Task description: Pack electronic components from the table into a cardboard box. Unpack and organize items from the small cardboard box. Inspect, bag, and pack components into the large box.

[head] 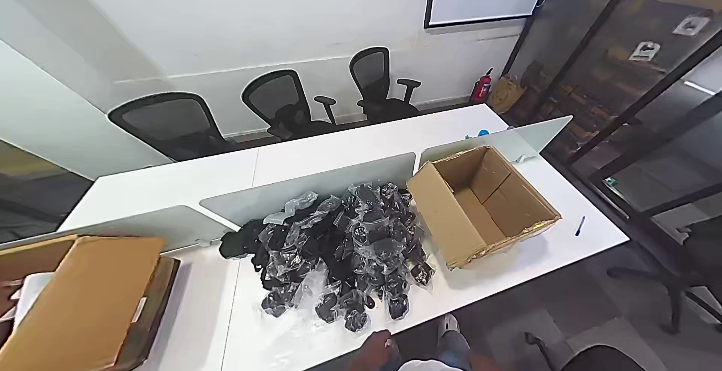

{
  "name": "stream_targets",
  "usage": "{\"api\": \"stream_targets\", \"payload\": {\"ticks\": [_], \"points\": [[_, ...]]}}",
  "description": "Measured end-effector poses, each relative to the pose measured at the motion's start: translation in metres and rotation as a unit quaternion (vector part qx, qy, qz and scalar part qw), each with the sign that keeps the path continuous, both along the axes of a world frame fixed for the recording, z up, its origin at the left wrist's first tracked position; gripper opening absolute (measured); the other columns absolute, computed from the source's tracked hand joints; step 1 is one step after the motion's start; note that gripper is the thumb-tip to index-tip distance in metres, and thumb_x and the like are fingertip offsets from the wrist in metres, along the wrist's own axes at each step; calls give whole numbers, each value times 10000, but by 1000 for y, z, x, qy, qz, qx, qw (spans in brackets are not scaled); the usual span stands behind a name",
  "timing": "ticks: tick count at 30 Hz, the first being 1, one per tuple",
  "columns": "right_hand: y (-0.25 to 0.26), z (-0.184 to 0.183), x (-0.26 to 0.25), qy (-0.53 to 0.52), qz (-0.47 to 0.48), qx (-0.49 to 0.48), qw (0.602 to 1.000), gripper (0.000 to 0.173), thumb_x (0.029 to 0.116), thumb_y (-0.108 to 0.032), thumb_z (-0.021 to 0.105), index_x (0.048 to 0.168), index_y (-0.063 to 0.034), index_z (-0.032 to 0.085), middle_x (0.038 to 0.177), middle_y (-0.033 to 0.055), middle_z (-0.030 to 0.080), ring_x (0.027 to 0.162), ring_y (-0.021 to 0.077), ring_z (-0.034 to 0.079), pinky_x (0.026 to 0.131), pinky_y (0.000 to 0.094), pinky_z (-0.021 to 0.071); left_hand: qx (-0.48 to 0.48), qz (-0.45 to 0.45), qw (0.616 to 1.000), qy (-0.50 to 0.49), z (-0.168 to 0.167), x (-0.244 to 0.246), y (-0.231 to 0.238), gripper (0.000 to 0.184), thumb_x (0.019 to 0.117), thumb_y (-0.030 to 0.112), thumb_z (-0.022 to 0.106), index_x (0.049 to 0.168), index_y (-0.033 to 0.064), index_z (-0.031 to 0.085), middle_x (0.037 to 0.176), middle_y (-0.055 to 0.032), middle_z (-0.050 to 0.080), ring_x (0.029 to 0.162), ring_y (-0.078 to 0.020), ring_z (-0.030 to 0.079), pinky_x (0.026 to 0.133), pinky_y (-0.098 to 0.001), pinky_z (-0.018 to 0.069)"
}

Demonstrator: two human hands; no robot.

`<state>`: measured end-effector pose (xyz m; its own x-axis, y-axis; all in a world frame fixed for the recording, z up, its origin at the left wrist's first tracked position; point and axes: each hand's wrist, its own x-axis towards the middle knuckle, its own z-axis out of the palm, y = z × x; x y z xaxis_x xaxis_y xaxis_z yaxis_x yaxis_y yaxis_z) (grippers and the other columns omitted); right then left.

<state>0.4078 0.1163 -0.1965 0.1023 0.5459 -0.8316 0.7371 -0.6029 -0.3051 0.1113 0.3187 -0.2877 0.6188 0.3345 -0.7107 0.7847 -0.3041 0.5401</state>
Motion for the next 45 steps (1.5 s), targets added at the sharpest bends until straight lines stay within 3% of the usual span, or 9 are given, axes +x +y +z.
{"api": "stream_targets", "payload": {"ticks": [7, 12, 15, 19, 23, 26, 29, 36, 45], "points": [[12, -46, 97, 111, -227, 155, 955, 456, 962, -249, 677, 1364, -51, 592, 1258, 195, 662, 1138, 309, 656, 1003, 515, 526, -40, 114, 982, -149, 65, 86, 10, 626, 1004, 342, 623, 1521, 35, 451, 1453, -224, 558, 1311, -338, 583, 1132, -520, 453], [43, 9, 198, -83, -433, 422, 792, 504, 925, -188, 733, 1308, 68, 531, 1134, 250, 644, 956, 328, 675, 836, 505, 580, 60, 262, 931, -248, 135, 188, 58, 678, 1016, 349, 604, 1573, 43, 368, 1510, -212, 507, 1367, -301, 540, 1156, -483, 441], [76, 51, 264, -223, -315, 562, 731, 642, 846, -304, 751, 1338, 48, 536, 1328, 280, 565, 1158, 357, 613, 911, 497, 558, 75, 310, 910, -264, 167, 252, 75, 759, 1019, 410, 597, 1607, 38, 295, 1599, -210, 398, 1453, -281, 450, 1198, -463, 392], [118, 82, 331, -262, -75, 597, 755, 540, 862, -393, 603, 1279, -58, 678, 1475, 224, 522, 1411, 442, 432, 1163, 613, 331, 47, 293, 916, -271, 175, 332, 85, 890, 1001, 457, 603, 1619, -18, 173, 1649, -233, 285, 1520, -265, 341, 1248, -422, 313], [108, 73, 323, -184, 35, 653, 734, 284, 925, -311, 569, 1005, -92, 732, 1145, 161, 700, 1116, 340, 650, 980, 533, 505, 43, 335, 897, -284, 163, 378, 89, 927, 987, 389, 623, 1632, -6, 86, 1654, -221, 281, 1503, -232, 376, 1223, -407, 362], [76, 57, 304, -53, 110, 487, 865, 254, 953, -334, 601, 1029, -134, 738, 998, 67, 734, 949, 227, 714, 823, 441, 596, 14, 336, 904, -265, 169, 387, 94, 909, 964, 299, 638, 1644, 35, 95, 1668, -171, 283, 1485, -218, 408, 1168, -445, 440], [79, 6, 313, 7, -15, 87, 996, 675, 917, -631, 613, 1335, -102, 634, 1312, 213, 626, 1195, 389, 619, 990, 587, 510, 4, 315, 911, -267, 171, 397, 102, 922, 949, 290, 658, 1643, 38, 105, 1643, -170, 339, 1444, -230, 466, 1132, -463, 476], [97, -68, 328, 318, -194, -139, 918, 451, 1007, -570, 446, 1212, -270, 713, 1186, -13, 721, 1117, 142, 664, 964, 458, 553, -17, 264, 916, -302, 163, 417, 114, 969, 957, 401, 685, 1647, 51, 101, 1654, -150, 325, 1448, -207, 462, 1121, -464, 494], [141, -70, 306, 127, -43, -133, 982, 614, 854, -729, 568, 1098, -199, 759, 1096, 42, 747, 1063, 207, 697, 915, 543, 559, -23, 291, 906, -306, 150, 363, 98, 758, 1058, 411, 538, 1626, 32, 210, 1619, -196, 370, 1448, -244, 463, 1184, -443, 426]]}}
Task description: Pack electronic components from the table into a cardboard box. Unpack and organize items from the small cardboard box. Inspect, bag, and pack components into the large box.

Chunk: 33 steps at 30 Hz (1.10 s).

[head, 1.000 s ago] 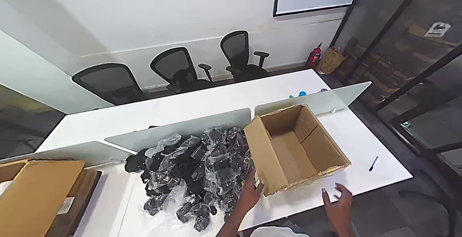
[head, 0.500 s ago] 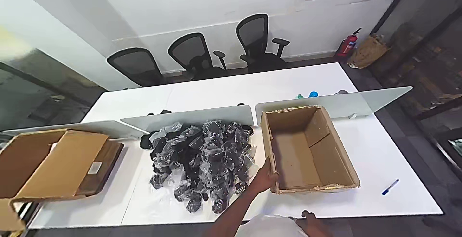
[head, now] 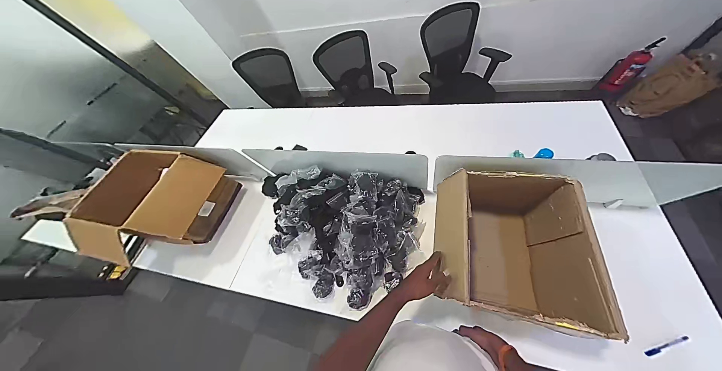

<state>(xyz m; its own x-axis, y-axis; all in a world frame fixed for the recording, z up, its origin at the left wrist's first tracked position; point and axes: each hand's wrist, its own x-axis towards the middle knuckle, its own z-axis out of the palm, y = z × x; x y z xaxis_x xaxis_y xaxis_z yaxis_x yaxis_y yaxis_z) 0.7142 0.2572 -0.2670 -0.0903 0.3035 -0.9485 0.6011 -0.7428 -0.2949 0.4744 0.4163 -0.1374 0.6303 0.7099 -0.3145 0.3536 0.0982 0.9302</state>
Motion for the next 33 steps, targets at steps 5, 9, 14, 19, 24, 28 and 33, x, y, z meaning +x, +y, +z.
{"api": "stream_targets", "payload": {"ticks": [5, 9, 14, 19, 24, 28, 33], "points": [[10, -18, -15, -93, 56, 78, 991, 642, 852, -616, 655, 1114, -30, 671, 1066, 195, 706, 1015, 339, 688, 880, 585, 535, -35, 57, 994, 80, -37, -70, -25, 661, 1038, 392, 566, 1568, 46, 375, 1544, -199, 473, 1382, -278, 527, 1159, -464, 436], [31, -7, -45, -131, 89, 177, 971, 658, 877, -511, 693, 1373, -89, 594, 1305, 231, 633, 1196, 412, 622, 969, 633, 503, -54, 62, 991, 101, -63, -127, -36, 485, 1032, 288, 579, 1452, 48, 542, 1420, -185, 590, 1273, -269, 612, 1107, -461, 488], [51, 19, -114, -104, 26, 247, 963, 578, 946, -435, 667, 1372, -48, 612, 1370, 203, 616, 1293, 338, 578, 1117, 525, 435, -115, 74, 987, 86, -79, -189, -38, 398, 1040, 235, 573, 1359, -1, 601, 1280, -187, 672, 1163, -259, 674, 1052, -445, 528], [15, 36, -114, -132, -156, 255, 945, 402, 976, -336, 664, 1219, -15, 659, 1131, 180, 705, 1036, 305, 695, 949, 518, 555, -145, 33, 983, 104, -109, -234, -32, 397, 1042, 242, 558, 1362, 10, 591, 1216, -194, 691, 1082, -272, 696, 986, -468, 553], [-63, 77, -17, -270, -568, 289, 722, 471, 1076, -326, 468, 1387, 25, 498, 1077, 253, 642, 791, 317, 650, 665, 524, 560, -136, 25, 981, 133, -100, -236, -14, 380, 1032, 229, 555, 1342, 16, 612, 1146, -181, 710, 1034, -270, 707, 969, -474, 562], [-73, 129, 98, -387, -581, 422, 579, 565, 1075, -387, 465, 1388, 83, 488, 1272, 269, 581, 1103, 276, 596, 967, 448, 497, -97, 61, 986, 120, -78, -199, -5, 357, 1021, 241, 569, 1305, 37, 639, 1142, -147, 721, 1039, -229, 708, 976, -452, 561], [-14, 161, 206, -275, -369, 507, 728, 644, 1056, -390, 514, 1509, 51, 396, 1439, 313, 517, 1326, 353, 540, 1122, 474, 431, -4, 89, 996, 32, -9, -89, 2, 731, 1004, 421, 628, 1584, 68, 356, 1560, -175, 464, 1405, -267, 506, 1162, -472, 441]]}}
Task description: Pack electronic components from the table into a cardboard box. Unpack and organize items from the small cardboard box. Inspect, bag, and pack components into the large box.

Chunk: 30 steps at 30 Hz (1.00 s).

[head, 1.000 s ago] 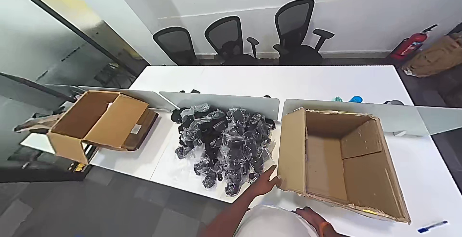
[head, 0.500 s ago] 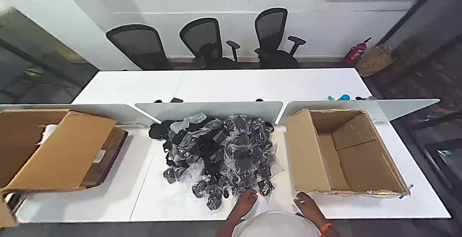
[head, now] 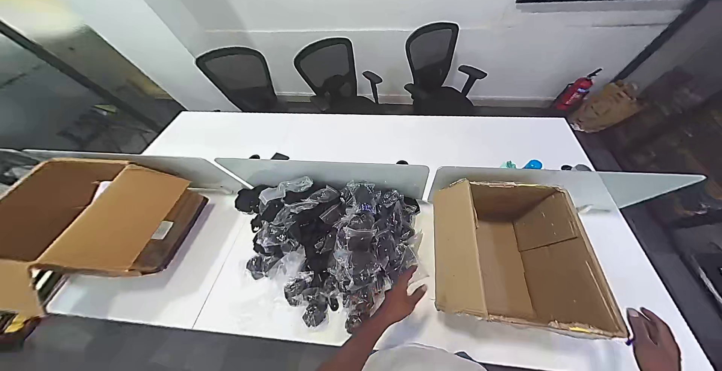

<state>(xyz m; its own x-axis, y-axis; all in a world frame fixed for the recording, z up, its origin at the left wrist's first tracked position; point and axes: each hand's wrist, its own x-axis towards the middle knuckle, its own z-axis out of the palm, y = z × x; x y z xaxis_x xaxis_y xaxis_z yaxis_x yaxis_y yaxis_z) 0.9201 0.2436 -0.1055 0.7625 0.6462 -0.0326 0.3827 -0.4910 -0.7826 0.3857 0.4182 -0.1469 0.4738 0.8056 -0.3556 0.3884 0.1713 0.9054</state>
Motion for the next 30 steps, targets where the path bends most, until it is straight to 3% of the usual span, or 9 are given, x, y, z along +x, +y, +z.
{"api": "stream_targets", "payload": {"ticks": [3, 6, 9, 13, 17, 20, 25, 27, 30], "points": [[47, 1, 18, 141, 113, -85, 980, 694, 996, -388, 602, 1582, -117, 348, 1402, 218, 585, 1231, 309, 613, 1013, 535, 507, 9, 13, 999, -35, 36, 74, 8, 893, 975, 424, 668, 1627, 30, 201, 1642, -204, 323, 1497, -294, 379, 1206, -499, 369], [82, 2, 16, 187, 163, -117, 962, 579, 942, -190, 660, 1477, -69, 473, 1300, 179, 642, 1125, 257, 663, 941, 490, 562, -32, 52, 998, -20, 46, 125, 13, 1058, 901, 444, 723, 1629, 3, 95, 1575, -262, 400, 1437, -317, 461, 1182, -492, 410], [93, 7, 11, 175, 210, -140, 952, 546, 893, -109, 631, 1421, -43, 510, 1214, 167, 669, 1039, 230, 682, 879, 467, 580, -46, 71, 996, 33, 54, 140, 6, 938, 968, 410, 625, 1629, 5, 97, 1533, -275, 447, 1387, -332, 518, 1153, -509, 437], [110, -2, -9, 179, 248, -112, 945, 553, 865, -98, 634, 1406, -43, 528, 1189, 143, 690, 1012, 195, 697, 874, 434, 592, 13, 78, 992, 94, 52, 122, 6, 766, 1010, 353, 557, 1605, -7, 236, 1550, -265, 429, 1401, -337, 500, 1162, -508, 425], [134, -3, -39, 175, 246, -112, 947, 565, 879, -88, 627, 1434, -66, 524, 1261, 167, 665, 1089, 254, 677, 916, 508, 566, 45, 74, 990, 113, 42, 93, 9, 689, 1065, 376, 464, 1614, 20, 248, 1607, -219, 381, 1456, -287, 449, 1204, -480, 377], [141, -4, -44, 158, 229, -106, 955, 584, 903, -118, 635, 1466, -67, 491, 1314, 195, 635, 1147, 298, 654, 951, 550, 544, 106, 97, 987, 68, 19, 74, 5, 593, 1090, 382, 417, 1558, 19, 389, 1566, -189, 455, 1439, -256, 472, 1202, -464, 387], [124, 8, -53, -142, 163, 38, 976, 638, 968, -315, 608, 1484, 21, 444, 1495, 302, 459, 1394, 445, 451, 1159, 598, 354, 117, 168, 979, 14, 3, 25, -34, 382, 1057, 242, 519, 1340, 3, 612, 1410, -191, 580, 1230, -243, 627, 1029, -419, 547], [118, 20, -70, -252, 169, 148, 941, 538, 954, -298, 566, 1341, 75, 546, 1382, 317, 544, 1344, 440, 494, 1163, 534, 348, 68, 209, 975, 39, -1, -2, -51, 335, 1028, 197, 566, 1299, 14, 637, 1293, -174, 647, 1086, -228, 692, 955, -411, 588], [112, 37, -131, -239, 241, 292, 894, 437, 1011, -323, 512, 1170, 79, 580, 1125, 264, 620, 1121, 298, 609, 1026, 396, 476, 12, 282, 955, 88, -15, -50, -67, 331, 1015, 196, 575, 1280, 12, 650, 1177, -167, 703, 998, -240, 715, 925, -444, 591]]}}
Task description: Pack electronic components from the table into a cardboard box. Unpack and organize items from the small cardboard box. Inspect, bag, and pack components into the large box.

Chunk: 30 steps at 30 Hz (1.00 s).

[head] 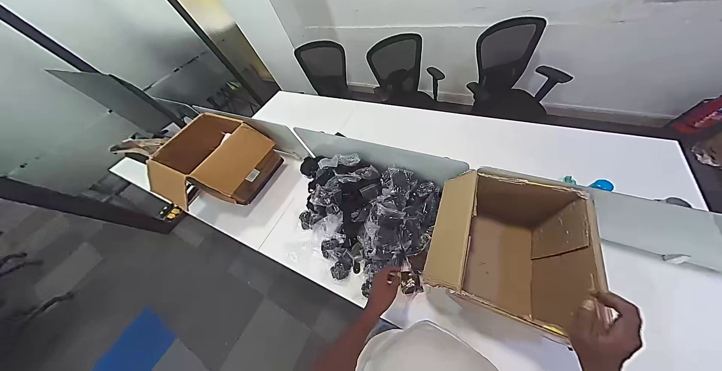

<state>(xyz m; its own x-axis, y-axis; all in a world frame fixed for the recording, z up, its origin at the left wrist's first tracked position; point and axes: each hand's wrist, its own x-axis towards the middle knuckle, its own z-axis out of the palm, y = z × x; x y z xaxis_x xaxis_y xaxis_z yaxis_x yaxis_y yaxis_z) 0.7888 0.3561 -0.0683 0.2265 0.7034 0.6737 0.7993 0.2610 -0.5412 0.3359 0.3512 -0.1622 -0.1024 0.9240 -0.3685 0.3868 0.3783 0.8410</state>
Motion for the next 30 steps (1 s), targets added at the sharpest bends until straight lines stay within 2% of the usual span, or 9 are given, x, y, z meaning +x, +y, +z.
{"api": "stream_targets", "payload": {"ticks": [2, 4, 8, 13, 16, 19, 24, 28, 30], "points": [[-2, 10, -51, 27, 90, 50, 994, 355, 1042, -398, 505, 1184, -87, 597, 1049, 75, 641, 1019, 137, 634, 915, 308, 528, -1, 83, 997, 0, -10, -28, 3, 315, 1017, 193, 590, 1242, -17, 654, 1112, -185, 714, 957, -260, 717, 899, -464, 593], [-3, 19, -107, 66, 193, 63, 977, 265, 1044, -409, 504, 1165, -203, 620, 984, -44, 654, 922, 57, 647, 808, 258, 557, 1, 147, 989, -1, -17, -56, 17, 329, 1028, 203, 589, 1238, -43, 647, 1088, -205, 711, 956, -285, 708, 901, -487, 579], [-7, 22, -203, 44, 334, 11, 941, 231, 1046, -372, 476, 1036, -196, 625, 862, -17, 652, 795, 95, 652, 713, 278, 561, -10, 170, 984, 46, -24, -102, 69, 369, 1047, 265, 549, 1252, -25, 651, 1112, -216, 701, 1009, -324, 691, 934, -543, 549], [-18, 14, -277, 39, 372, -70, 925, 221, 1025, -296, 508, 990, -159, 678, 835, -11, 687, 775, 81, 670, 726, 265, 578, -66, 64, 991, 96, -23, -120, 136, 515, 1015, 465, 579, 1197, -4, 689, 1104, -212, 718, 1057, -351, 694, 960, -578, 536], [-22, 10, -294, 33, 369, -102, 923, 204, 1009, -266, 528, 1002, -155, 700, 850, -14, 700, 785, 74, 674, 728, 267, 584, -148, 3, 981, 127, -32, -117, 162, 648, 930, 591, 636, 1152, -15, 703, 1134, -255, 693, 1092, -401, 673, 953, -618, 526], [-24, 5, -298, 27, 344, -127, 930, 198, 999, -249, 543, 981, -148, 712, 843, -19, 701, 772, 65, 673, 717, 258, 590, -157, -3, 980, 121, -39, -116, 169, 491, 932, 447, 685, 1129, -2, 716, 1137, -241, 700, 1092, -387, 678, 961, -606, 528], [-25, -9, -282, 1, 314, -186, 931, 192, 990, -239, 563, 1008, -152, 733, 864, -27, 708, 793, 47, 671, 740, 247, 588, -63, 27, 997, 31, -35, -111, 148, 286, 953, 219, 671, 1118, -12, 705, 1064, -211, 704, 995, -333, 686, 917, -547, 548], [-21, -13, -264, 8, 327, -227, 917, 192, 987, -234, 576, 1024, -149, 744, 870, -21, 714, 792, 52, 674, 749, 254, 588, 49, 69, 994, -68, 9, -85, 105, 276, 1000, 190, 649, 1115, -61, 644, 998, -173, 703, 888, -227, 691, 852, -425, 577], [-16, -9, -253, 29, 336, -329, 882, 218, 1003, -266, 579, 1097, -143, 732, 936, 0, 720, 804, 71, 679, 744, 269, 592, 123, 110, 979, -122, 29, -68, 86, 202, 988, 124, 647, 1065, -61, 627, 917, -125, 698, 801, -160, 675, 779, -345, 581]]}}
